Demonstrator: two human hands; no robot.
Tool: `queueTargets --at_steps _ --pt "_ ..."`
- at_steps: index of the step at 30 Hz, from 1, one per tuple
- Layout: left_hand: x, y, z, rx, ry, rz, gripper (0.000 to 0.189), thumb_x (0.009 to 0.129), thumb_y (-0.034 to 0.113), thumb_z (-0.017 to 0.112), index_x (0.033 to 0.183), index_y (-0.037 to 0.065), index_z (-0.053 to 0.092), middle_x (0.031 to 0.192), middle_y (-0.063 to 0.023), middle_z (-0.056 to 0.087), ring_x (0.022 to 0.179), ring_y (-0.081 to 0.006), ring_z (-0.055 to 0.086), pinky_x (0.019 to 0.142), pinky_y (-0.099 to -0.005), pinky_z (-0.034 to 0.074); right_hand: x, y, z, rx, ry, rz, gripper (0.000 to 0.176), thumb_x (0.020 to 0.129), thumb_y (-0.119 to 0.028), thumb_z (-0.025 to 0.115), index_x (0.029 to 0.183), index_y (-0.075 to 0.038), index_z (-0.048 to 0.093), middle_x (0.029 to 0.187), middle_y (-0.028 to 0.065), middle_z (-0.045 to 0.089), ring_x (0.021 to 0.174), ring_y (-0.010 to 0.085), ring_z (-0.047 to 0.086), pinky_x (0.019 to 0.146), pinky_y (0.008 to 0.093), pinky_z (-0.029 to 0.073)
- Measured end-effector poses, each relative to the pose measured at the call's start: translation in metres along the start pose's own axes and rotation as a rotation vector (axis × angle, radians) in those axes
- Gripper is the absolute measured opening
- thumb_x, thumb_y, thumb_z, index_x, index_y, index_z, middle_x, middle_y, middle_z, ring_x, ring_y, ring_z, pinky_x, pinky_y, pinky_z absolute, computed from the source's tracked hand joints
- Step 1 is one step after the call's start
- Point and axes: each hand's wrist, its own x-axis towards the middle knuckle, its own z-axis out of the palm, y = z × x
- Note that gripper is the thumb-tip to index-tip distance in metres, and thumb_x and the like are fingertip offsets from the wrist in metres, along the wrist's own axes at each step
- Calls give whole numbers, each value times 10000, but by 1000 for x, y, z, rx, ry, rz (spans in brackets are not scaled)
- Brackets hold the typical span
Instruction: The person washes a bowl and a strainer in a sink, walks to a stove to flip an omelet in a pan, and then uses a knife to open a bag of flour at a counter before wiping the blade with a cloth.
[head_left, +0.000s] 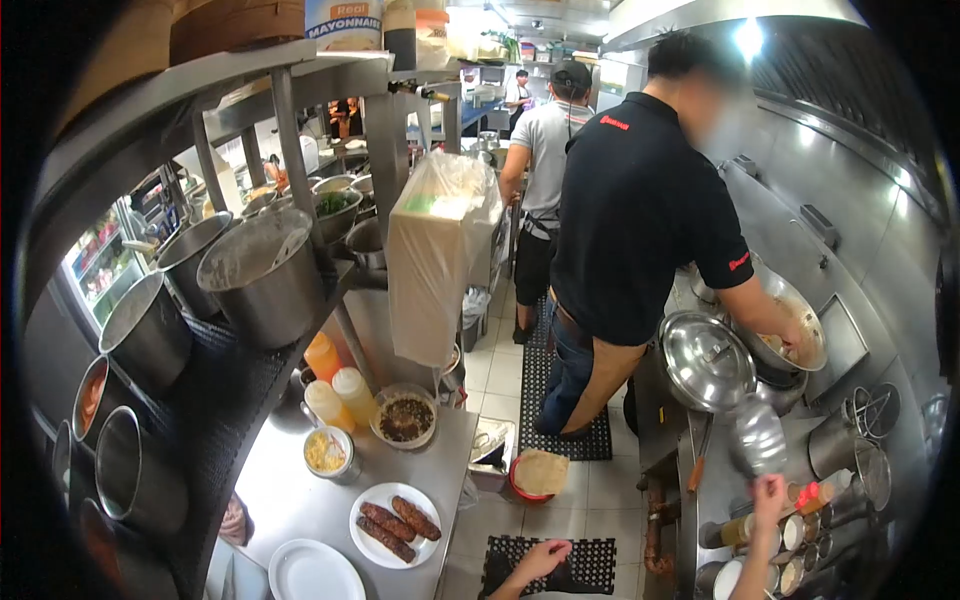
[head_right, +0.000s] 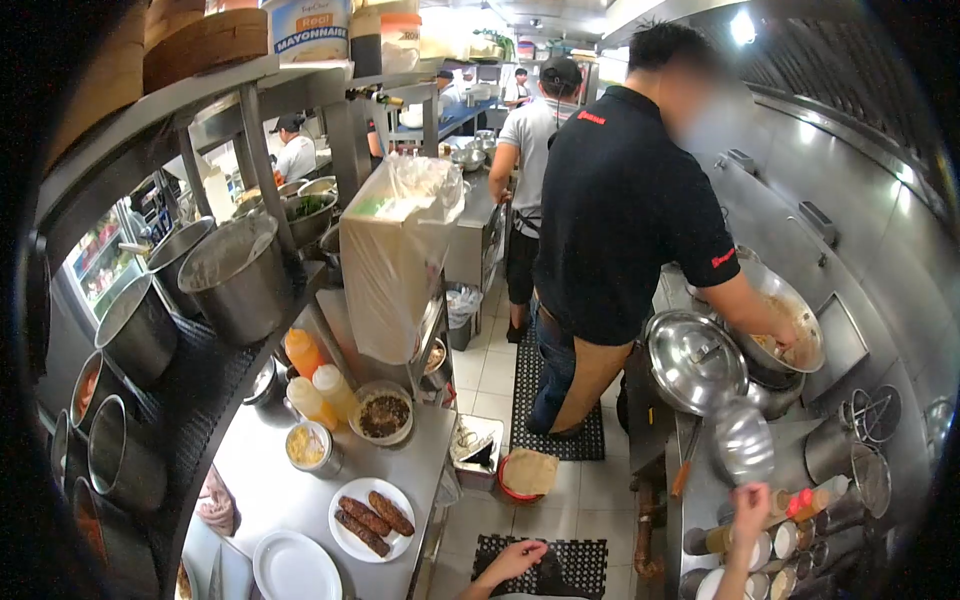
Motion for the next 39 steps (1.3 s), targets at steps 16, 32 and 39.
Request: queueTargets --at_steps 16,32,39 --pt "-167 -45 21 -246 760 97 123 876 99 560 949 19 502 756 -86 587 642 -180 633 531 -301 536 -232 45 138 10 -1116 -235 175 738 -154 694 875 -64 633 871 100 615 866 240 601 778 353 473" --pt "-333 -1 -24 -838 1571 108 74 889 100 528 910 59 469 825 -35 522 705 -107 540 685 -305 553 -295 103 204 -95 -1383 399 385 881 -102 579 1246 -19 491 976 71 619 770 126 614 625 247 482" --pt "-361 12 -56 -705 1750 117 125 881 83 514 983 24 470 914 -81 565 777 -145 592 699 -306 556 -318 119 266 -64 -1311 655 305 885 -119 569 1170 -12 544 948 72 628 728 130 615 592 252 480"
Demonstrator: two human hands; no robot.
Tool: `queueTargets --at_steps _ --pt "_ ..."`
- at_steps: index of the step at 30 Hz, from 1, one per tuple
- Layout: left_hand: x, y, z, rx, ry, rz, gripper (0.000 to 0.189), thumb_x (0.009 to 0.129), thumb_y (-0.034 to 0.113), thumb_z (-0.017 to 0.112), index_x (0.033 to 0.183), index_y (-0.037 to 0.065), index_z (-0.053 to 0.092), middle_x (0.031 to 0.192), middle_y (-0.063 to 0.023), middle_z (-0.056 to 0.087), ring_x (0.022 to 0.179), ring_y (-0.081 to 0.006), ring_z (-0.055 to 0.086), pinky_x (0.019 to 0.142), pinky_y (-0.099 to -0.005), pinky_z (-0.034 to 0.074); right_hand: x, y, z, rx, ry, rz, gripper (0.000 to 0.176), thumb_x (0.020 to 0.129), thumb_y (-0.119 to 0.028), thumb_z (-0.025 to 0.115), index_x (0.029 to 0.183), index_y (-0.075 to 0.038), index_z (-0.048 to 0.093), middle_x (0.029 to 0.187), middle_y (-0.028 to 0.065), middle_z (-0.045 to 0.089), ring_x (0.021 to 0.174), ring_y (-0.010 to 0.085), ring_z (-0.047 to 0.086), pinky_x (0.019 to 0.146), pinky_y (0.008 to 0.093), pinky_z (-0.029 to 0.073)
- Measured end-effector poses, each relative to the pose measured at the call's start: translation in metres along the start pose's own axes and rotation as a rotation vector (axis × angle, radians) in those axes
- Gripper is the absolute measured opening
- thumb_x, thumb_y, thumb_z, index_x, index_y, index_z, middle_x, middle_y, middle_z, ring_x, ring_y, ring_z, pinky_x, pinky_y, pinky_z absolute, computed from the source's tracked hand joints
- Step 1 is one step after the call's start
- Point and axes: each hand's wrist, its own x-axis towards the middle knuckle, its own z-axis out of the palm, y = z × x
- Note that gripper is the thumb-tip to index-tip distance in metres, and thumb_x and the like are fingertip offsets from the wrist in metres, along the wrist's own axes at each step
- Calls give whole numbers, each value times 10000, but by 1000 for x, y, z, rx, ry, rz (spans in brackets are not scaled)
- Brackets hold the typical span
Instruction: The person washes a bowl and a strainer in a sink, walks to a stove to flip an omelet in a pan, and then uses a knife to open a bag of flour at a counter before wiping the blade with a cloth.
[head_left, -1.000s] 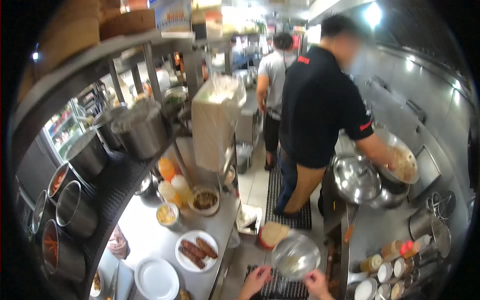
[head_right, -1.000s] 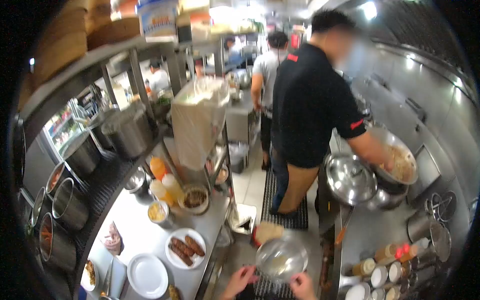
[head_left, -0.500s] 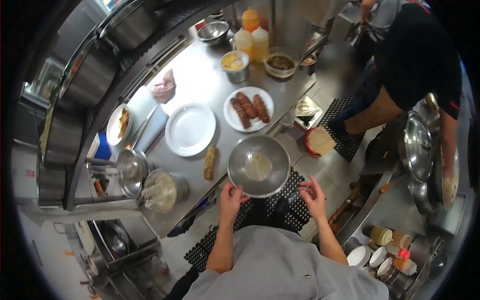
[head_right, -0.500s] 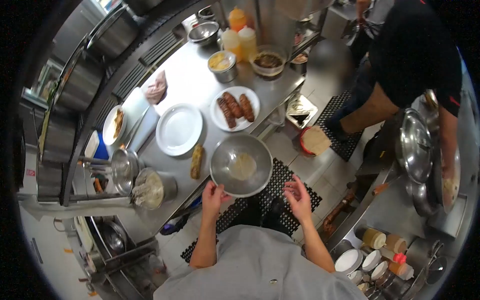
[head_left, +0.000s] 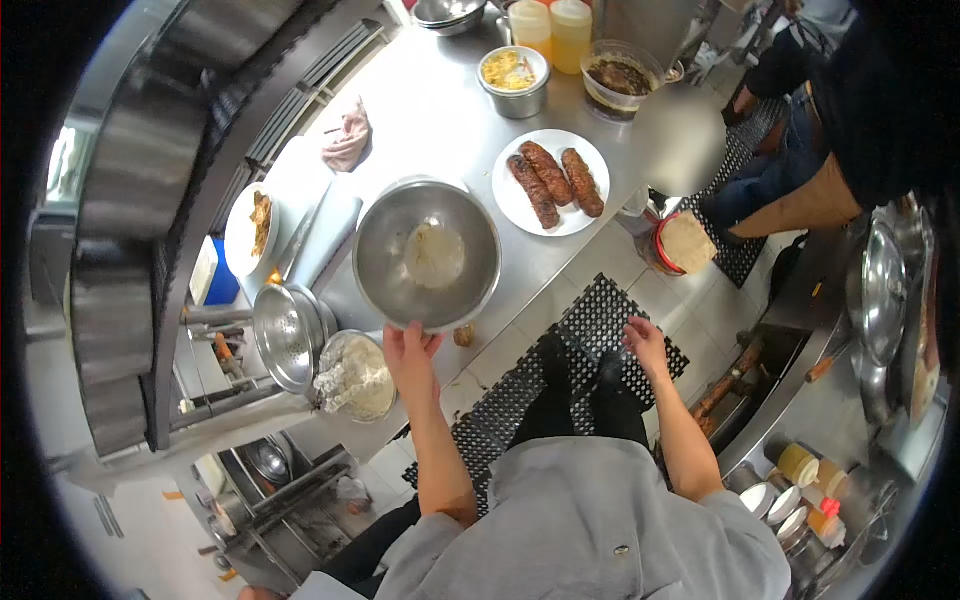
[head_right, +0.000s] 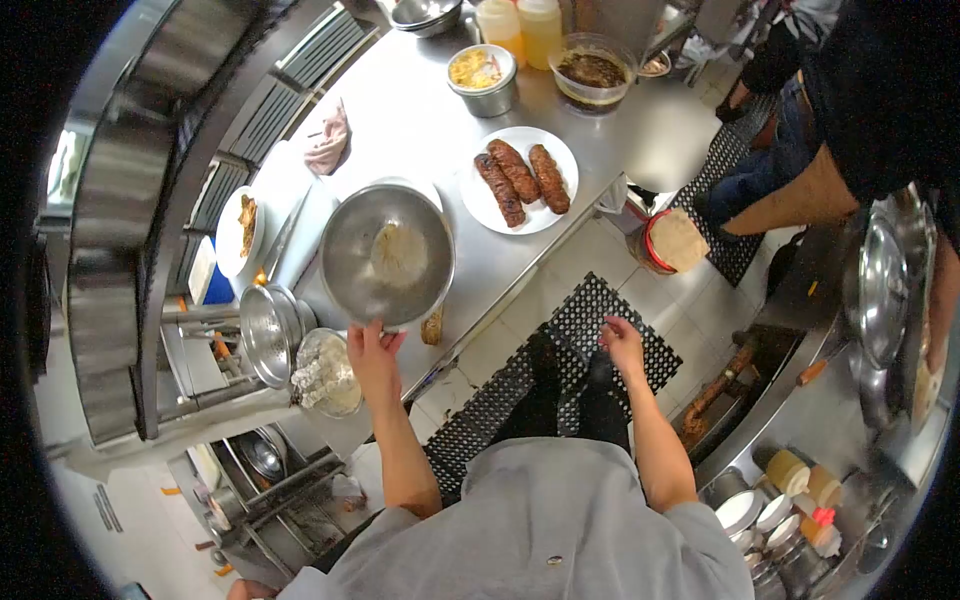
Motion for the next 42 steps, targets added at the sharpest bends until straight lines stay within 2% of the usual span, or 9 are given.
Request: queueTargets --at_steps 6,10,15,21,24,30,34,37,42 --pt "-60 -14 7 209 -183 -106 68 870 71 520 907 19 495 838 -60 579 707 -122 585 659 -284 551 14 -52 5 267 -57 -114 223 899 -83 540 1103 2 569 884 77 641 723 141 610 630 242 482" --pt "-110 -34 -5 401 -371 -306 93 855 86 558 850 19 494 784 -40 566 682 -99 579 618 -252 535 6 -80 10 -184 -135 -301 149 854 -78 592 976 -8 641 864 90 647 676 122 605 601 232 484" --pt "-152 -35 -50 402 -289 -436 85 844 73 565 824 24 499 776 -26 560 672 -92 578 577 -240 533 -6 -153 61 -421 -332 -770 163 809 -73 616 966 -65 657 870 130 633 718 215 632 655 302 517" --pt "-164 -70 -96 267 -164 -474 52 844 43 536 814 20 500 810 -40 563 697 -111 585 581 -267 566 -41 -224 171 -854 -717 -1533 265 731 -89 616 991 -126 652 1036 51 605 1080 249 522 866 396 447" --pt "-149 -88 -107 245 -235 -456 49 846 64 525 833 23 501 796 -40 568 679 -121 590 597 -278 565 -43 -200 219 -1090 -617 -1921 201 760 -171 588 942 -167 674 1014 21 613 1150 236 463 935 397 372" --pt "-110 -91 -114 269 -432 -503 73 848 66 530 861 -1 506 849 -73 573 783 -152 609 630 -280 554 -47 -210 242 -1468 -758 -1828 126 766 -248 579 810 -197 685 1039 -23 627 1164 216 452 963 391 334" --pt "-95 -112 -123 307 -550 -460 119 821 101 568 885 6 535 876 -62 596 749 -144 605 614 -268 539 -70 -225 198 -842 -374 -1828 51 707 -208 587 740 -205 548 784 -35 549 907 185 498 805 354 370" --pt "-91 -114 -101 394 -733 -466 124 819 104 561 904 25 518 837 -50 573 730 -152 592 624 -301 540 -128 -227 148 -681 -227 -1414 166 697 -168 627 838 -156 539 835 -19 560 886 195 505 751 361 396" --pt "-57 -168 -71 462 -938 -519 172 811 149 553 960 81 499 936 -74 566 724 -216 568 622 -323 516 -253 -186 31 -407 240 -1291 333 683 -98 681 997 -82 570 944 64 582 872 265 535 744 387 451"
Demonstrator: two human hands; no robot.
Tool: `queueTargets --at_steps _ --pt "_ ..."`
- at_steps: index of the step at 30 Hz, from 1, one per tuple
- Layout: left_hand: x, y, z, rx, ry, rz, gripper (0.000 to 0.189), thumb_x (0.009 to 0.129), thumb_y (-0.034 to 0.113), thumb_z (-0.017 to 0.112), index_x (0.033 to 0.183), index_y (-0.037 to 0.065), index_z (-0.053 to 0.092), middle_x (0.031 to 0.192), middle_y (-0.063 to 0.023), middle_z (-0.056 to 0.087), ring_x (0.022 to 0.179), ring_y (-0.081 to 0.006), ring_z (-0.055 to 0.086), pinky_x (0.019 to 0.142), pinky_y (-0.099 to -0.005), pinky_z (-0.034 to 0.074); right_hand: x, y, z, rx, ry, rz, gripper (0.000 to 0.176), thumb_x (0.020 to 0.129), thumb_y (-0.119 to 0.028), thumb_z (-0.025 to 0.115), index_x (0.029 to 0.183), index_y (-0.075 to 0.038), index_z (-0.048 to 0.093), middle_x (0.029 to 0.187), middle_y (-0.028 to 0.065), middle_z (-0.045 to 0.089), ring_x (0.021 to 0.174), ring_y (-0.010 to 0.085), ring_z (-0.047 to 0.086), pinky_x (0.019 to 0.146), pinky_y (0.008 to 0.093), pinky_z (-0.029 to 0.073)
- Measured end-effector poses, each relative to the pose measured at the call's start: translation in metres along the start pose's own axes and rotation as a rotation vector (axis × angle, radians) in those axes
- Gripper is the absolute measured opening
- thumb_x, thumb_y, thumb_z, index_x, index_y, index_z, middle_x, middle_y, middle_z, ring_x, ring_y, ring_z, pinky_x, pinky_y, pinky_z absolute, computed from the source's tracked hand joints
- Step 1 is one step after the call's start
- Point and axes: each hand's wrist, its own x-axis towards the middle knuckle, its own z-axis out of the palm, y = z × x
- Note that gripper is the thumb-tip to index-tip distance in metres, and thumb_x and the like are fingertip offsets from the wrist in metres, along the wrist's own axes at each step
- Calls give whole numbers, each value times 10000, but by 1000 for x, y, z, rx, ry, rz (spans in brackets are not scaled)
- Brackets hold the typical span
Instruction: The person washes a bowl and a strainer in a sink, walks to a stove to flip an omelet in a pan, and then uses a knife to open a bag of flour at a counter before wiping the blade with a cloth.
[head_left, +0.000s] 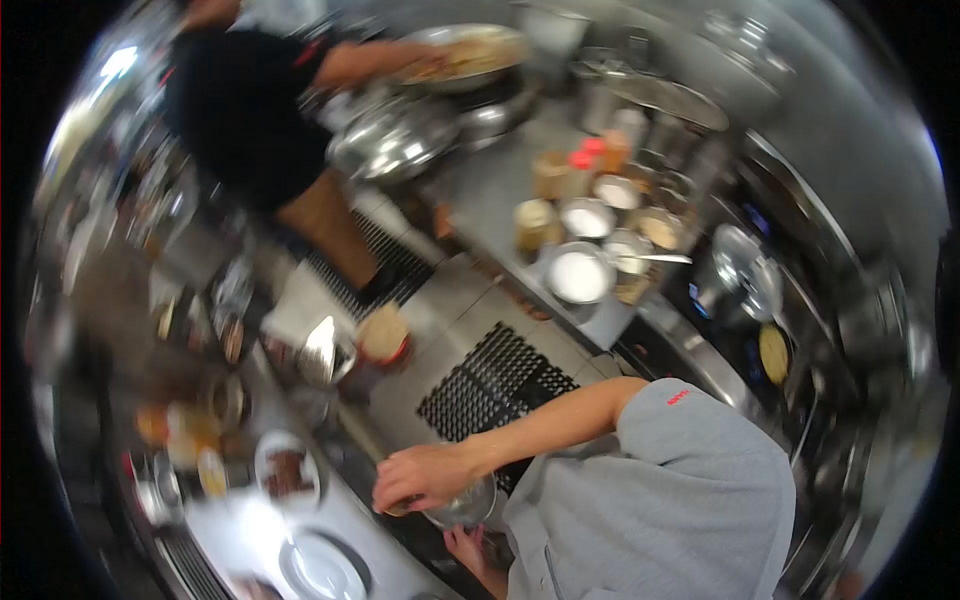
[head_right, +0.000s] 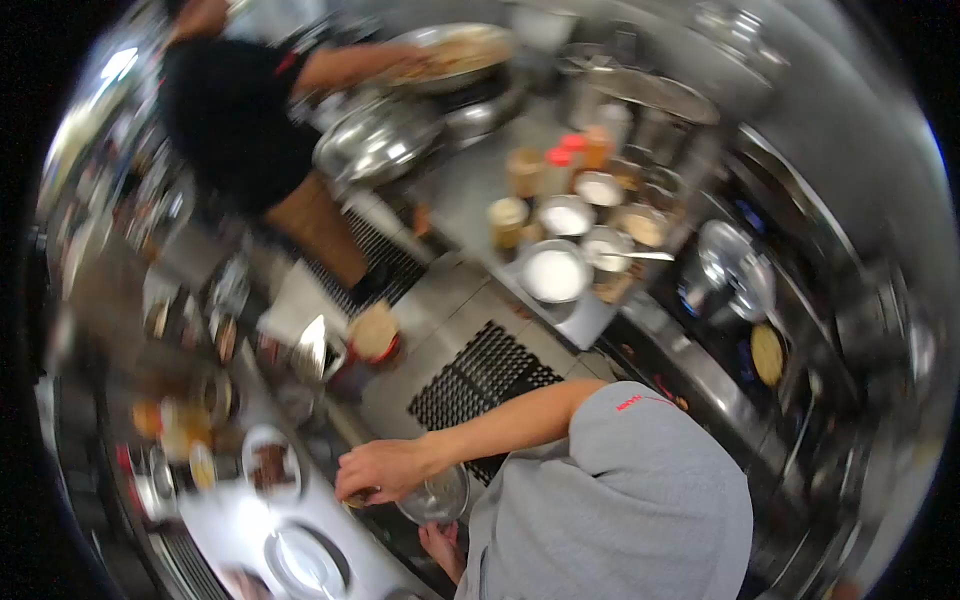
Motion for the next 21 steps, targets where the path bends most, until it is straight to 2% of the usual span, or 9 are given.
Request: queueTargets --at_steps 6,9,11,15,16,17,18,19,21 --pt "39 22 55 274 -127 -44 206 819 131 537 979 38 446 974 -130 548 798 -246 580 621 -354 524 -130 -149 -216 -509 444 322 367 681 -26 718 1029 -76 613 1093 77 615 948 233 591 831 354 473" --pt "71 18 74 321 -203 -57 199 808 134 519 967 43 442 964 -133 554 792 -258 592 620 -340 531 -193 -242 -296 -905 778 568 349 693 -89 772 988 -90 585 1049 81 636 918 211 624 787 325 503" --pt "73 16 92 393 -139 -74 210 792 151 520 967 64 442 950 -131 578 782 -285 609 608 -320 548 -249 -287 -344 -1208 951 697 354 695 -51 758 991 -71 565 1027 69 634 926 173 613 817 310 490" --pt "77 -2 123 350 -32 -119 267 757 183 557 985 92 454 973 -139 601 770 -333 623 603 -345 580 -386 -335 -442 -1615 1212 1036 328 716 -106 728 987 -52 552 804 46 636 696 123 588 667 265 478" --pt "74 -8 130 367 20 -80 273 763 193 549 997 86 456 990 -142 594 770 -341 623 609 -364 578 -425 -339 -465 -1641 1262 1095 327 708 -110 730 971 -52 543 792 62 627 688 135 591 652 273 477" --pt "75 -13 134 372 25 -76 273 763 193 549 997 86 456 990 -142 594 770 -341 623 609 -364 578 -463 -341 -485 -1613 1324 1156 352 698 -108 728 972 -30 523 828 143 628 749 264 617 686 339 479" --pt "80 -16 129 346 -15 -109 299 774 193 539 1041 81 466 1000 -137 592 777 -325 622 617 -352 572 -497 -342 -501 -1663 1320 1260 353 689 -122 736 951 -30 518 850 162 631 806 324 616 712 378 475" --pt "81 -21 130 314 -57 -144 328 785 193 528 1086 75 477 1010 -132 590 784 -309 622 626 -340 566 -531 -341 -513 -1656 1320 1260 353 689 -122 736 951 -30 518 850 162 631 806 324 616 712 378 475" --pt "71 -29 135 343 -54 -141 234 807 187 537 1003 64 505 890 -86 525 698 -245 519 576 -317 511 -588 -331 -532 -1673 1395 1393 373 664 -138 758 927 -28 517 866 175 629 864 351 607 736 402 471"
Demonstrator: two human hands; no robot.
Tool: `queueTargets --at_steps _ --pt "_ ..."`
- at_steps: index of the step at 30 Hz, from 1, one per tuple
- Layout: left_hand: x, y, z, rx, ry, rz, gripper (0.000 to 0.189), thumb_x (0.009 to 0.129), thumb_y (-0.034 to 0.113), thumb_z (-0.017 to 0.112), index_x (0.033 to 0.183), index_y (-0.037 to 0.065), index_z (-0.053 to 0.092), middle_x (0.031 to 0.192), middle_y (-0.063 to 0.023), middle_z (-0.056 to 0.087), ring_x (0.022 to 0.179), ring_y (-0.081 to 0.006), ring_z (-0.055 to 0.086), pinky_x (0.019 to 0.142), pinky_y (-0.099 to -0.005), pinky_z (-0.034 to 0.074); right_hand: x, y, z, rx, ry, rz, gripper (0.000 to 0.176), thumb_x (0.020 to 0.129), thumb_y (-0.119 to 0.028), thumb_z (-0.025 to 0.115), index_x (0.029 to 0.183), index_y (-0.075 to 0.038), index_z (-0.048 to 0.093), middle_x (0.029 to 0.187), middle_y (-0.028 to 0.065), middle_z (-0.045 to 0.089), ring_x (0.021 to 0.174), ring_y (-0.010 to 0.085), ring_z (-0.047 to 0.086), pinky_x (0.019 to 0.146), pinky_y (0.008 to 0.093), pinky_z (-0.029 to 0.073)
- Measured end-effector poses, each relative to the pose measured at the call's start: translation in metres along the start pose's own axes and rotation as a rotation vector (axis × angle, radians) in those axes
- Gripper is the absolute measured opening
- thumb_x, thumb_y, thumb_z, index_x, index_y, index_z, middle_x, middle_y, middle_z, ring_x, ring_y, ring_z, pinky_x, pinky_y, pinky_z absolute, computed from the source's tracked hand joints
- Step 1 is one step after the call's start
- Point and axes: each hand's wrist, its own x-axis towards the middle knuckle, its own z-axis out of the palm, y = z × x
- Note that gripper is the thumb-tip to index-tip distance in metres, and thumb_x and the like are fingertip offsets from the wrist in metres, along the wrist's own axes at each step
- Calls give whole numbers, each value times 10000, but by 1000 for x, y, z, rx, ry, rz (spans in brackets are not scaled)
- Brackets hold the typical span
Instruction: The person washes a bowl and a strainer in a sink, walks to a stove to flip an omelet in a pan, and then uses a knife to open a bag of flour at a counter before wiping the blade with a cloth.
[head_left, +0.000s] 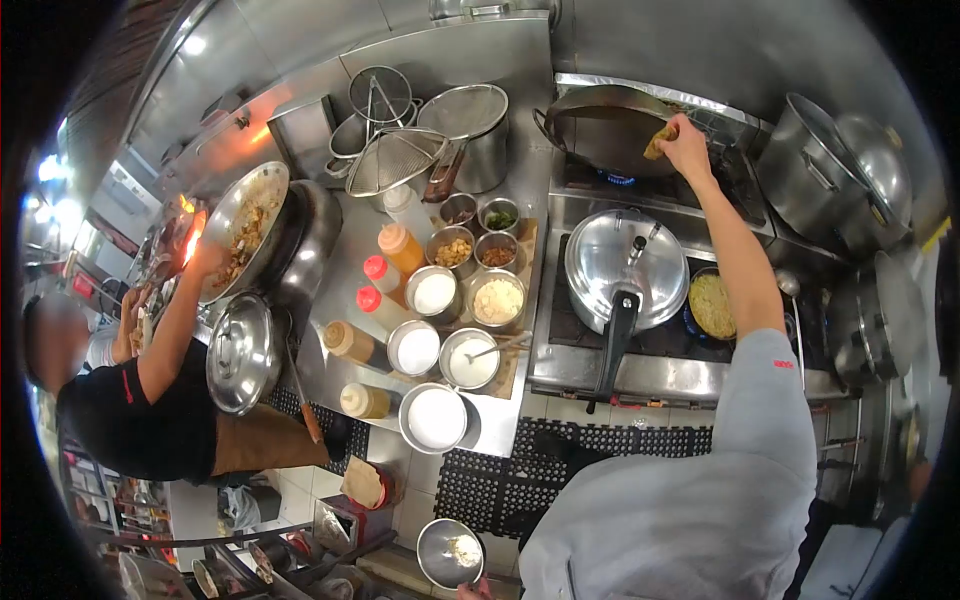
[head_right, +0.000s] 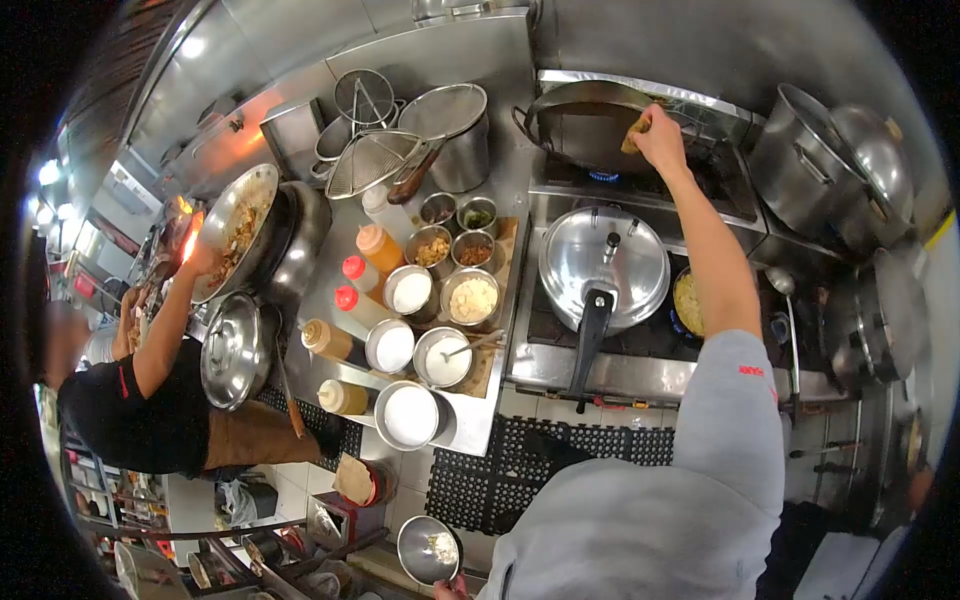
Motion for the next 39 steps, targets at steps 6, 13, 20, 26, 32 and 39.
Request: queueTargets --at_steps 6,13,20,26,32,39 --pt "-86 30 28 96 139 -46 140 860 229 537 792 110 510 574 28 370 440 -90 303 372 -255 282 1 52 44 -155 -192 283 453 662 -199 773 1032 -47 561 962 179 630 959 337 593 809 410 473" --pt "-13 -14 -33 -39 -68 -82 348 824 197 496 1149 69 499 963 -91 562 724 -230 562 581 -287 485 -57 -34 -125 292 171 -103 368 816 -165 660 1159 -68 570 866 35 651 714 110 585 670 253 477" --pt "-17 -52 -59 57 -32 -5 352 812 144 505 1125 -17 493 1065 -152 549 794 -258 609 640 -299 552 -277 -99 -233 604 17 -2 253 889 -55 542 1138 -10 546 782 51 614 616 51 517 560 174 411" --pt "-5 -87 -82 4 -91 -113 317 835 152 498 1102 -17 475 1089 -164 528 841 -277 602 653 -319 564 -500 -45 -146 556 -622 491 167 857 -85 564 1003 -18 612 721 36 628 585 96 576 504 223 454" --pt "-63 -51 -81 -95 -100 31 277 851 151 534 1086 24 463 1074 -144 515 949 -289 566 772 -408 537 -639 -24 -108 443 -1068 533 181 860 -80 569 1014 7 609 726 64 633 606 101 582 510 245 477" --pt "-140 36 -109 -368 33 392 108 863 105 555 929 34 507 878 -59 542 725 -141 560 696 -337 538 -675 -137 -37 574 -1500 240 192 858 -58 551 1028 20 596 769 65 630 641 109 583 523 264 487"
